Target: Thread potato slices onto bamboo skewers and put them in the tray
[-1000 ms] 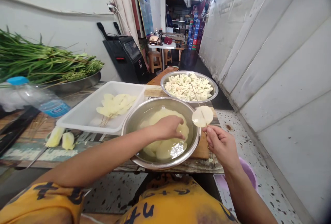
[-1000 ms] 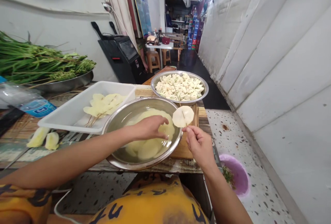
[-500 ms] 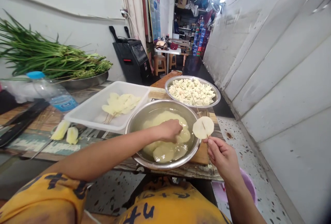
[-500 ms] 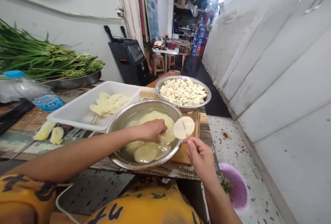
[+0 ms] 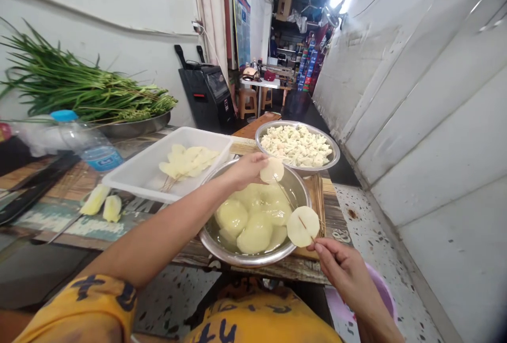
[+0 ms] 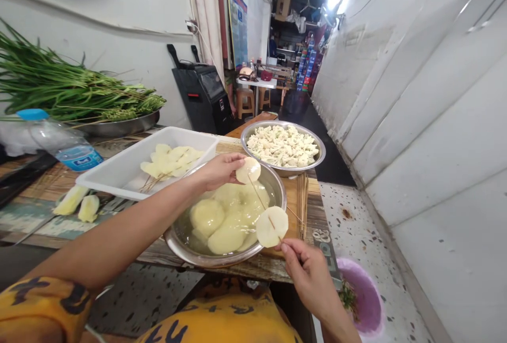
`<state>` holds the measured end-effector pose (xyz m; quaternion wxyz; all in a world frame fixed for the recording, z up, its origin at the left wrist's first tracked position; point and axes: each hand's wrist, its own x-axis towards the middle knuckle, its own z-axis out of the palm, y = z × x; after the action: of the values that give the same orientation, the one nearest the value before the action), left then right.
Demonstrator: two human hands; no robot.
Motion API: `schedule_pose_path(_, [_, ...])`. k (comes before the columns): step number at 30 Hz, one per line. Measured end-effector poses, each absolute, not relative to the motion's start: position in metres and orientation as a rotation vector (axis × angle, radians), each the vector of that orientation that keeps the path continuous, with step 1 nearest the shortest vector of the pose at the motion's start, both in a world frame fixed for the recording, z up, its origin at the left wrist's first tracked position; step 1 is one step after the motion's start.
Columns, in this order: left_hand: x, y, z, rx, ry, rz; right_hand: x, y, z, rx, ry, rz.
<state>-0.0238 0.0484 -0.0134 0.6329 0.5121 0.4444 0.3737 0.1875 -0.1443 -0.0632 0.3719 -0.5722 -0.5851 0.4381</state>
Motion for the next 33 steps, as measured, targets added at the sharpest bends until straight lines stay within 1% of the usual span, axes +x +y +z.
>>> schedule_pose_path(6, [-0.023, 0.05, -0.012, 1.154, 1.092, 1.059, 0.189, -0.144, -0.064, -1.49, -1.467, 1.145])
schedule_pose_path(10, [-0.024, 0.052, -0.016, 1.206, 1.083, 1.118, 0.189, -0.142, -0.064, -1.492, -1.445, 1.18])
schedule_pose_path(18, [-0.027, 0.053, -0.021, 1.373, 1.158, 1.127, 0.19, -0.141, -0.065, -1.458, -1.428, 1.206])
schedule_pose_path(26, [-0.022, 0.037, -0.009, 1.681, 1.163, 1.05, 0.181, -0.137, -0.062, -1.449, -1.463, 1.135])
schedule_pose_path(29, [-0.021, 0.039, -0.012, 1.629, 1.18, 1.061, 0.178, -0.136, -0.061, -1.441, -1.504, 1.052])
schedule_pose_path(33, [-0.02, 0.048, -0.019, 1.381, 1.155, 1.04, 0.181, -0.139, -0.062, -1.421, -1.503, 1.007])
